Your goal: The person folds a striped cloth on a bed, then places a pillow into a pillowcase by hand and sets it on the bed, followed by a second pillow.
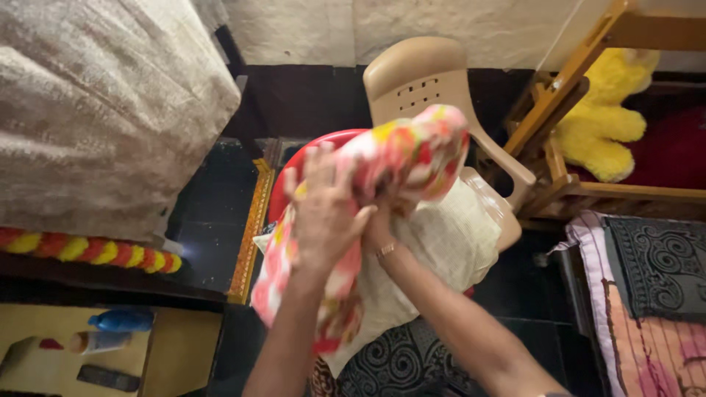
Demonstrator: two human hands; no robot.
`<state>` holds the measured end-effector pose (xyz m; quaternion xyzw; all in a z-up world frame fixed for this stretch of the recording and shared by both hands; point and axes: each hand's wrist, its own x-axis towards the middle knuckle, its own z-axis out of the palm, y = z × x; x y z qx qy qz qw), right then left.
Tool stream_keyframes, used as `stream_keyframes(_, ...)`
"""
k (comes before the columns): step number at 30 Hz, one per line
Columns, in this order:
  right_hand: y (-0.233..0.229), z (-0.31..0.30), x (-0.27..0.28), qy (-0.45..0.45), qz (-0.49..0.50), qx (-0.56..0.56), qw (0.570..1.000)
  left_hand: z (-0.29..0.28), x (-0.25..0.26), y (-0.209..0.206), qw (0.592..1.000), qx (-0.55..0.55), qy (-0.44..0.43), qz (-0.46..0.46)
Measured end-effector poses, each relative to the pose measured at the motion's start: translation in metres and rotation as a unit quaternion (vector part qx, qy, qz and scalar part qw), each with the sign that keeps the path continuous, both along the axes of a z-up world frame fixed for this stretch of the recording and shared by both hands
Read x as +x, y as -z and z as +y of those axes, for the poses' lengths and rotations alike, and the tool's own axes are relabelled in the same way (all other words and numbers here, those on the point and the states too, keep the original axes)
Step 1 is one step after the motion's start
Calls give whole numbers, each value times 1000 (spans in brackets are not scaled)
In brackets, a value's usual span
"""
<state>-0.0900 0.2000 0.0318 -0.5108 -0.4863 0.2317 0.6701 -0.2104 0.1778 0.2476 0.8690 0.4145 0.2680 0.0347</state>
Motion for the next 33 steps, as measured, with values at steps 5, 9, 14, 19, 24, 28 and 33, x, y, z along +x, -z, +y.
stream_keyframes(5, -7, 89, 33, -31, 268, -96, 958, 28, -38, 69, 985, -133, -103, -21)
stream_keyframes(9, 51, 72, 53, -34, 254, -256, 932, 74, -54, 140, 974, -206, -89, 31)
stream_keyframes(14, 69, 51, 113, 124, -43, -109, 985, 138, -67, 150, 978, -124, 10, 168)
stream_keyframes(19, 19, 68, 202, 234, -485, -206, 817, 203, -96, 88, 988, -8, 105, 113)
stream_keyframes(24, 30, 86, 242, 114, -353, -312, 874, 225, -104, 135, 986, -102, -72, 108)
stream_keyframes(28, 72, 104, 237, 148, -441, -347, 815, 217, -114, 203, 891, -373, -227, 120)
stream_keyframes(33, 81, 106, 240, 163, -357, -263, 881, 221, -141, 280, 956, -211, -174, -107)
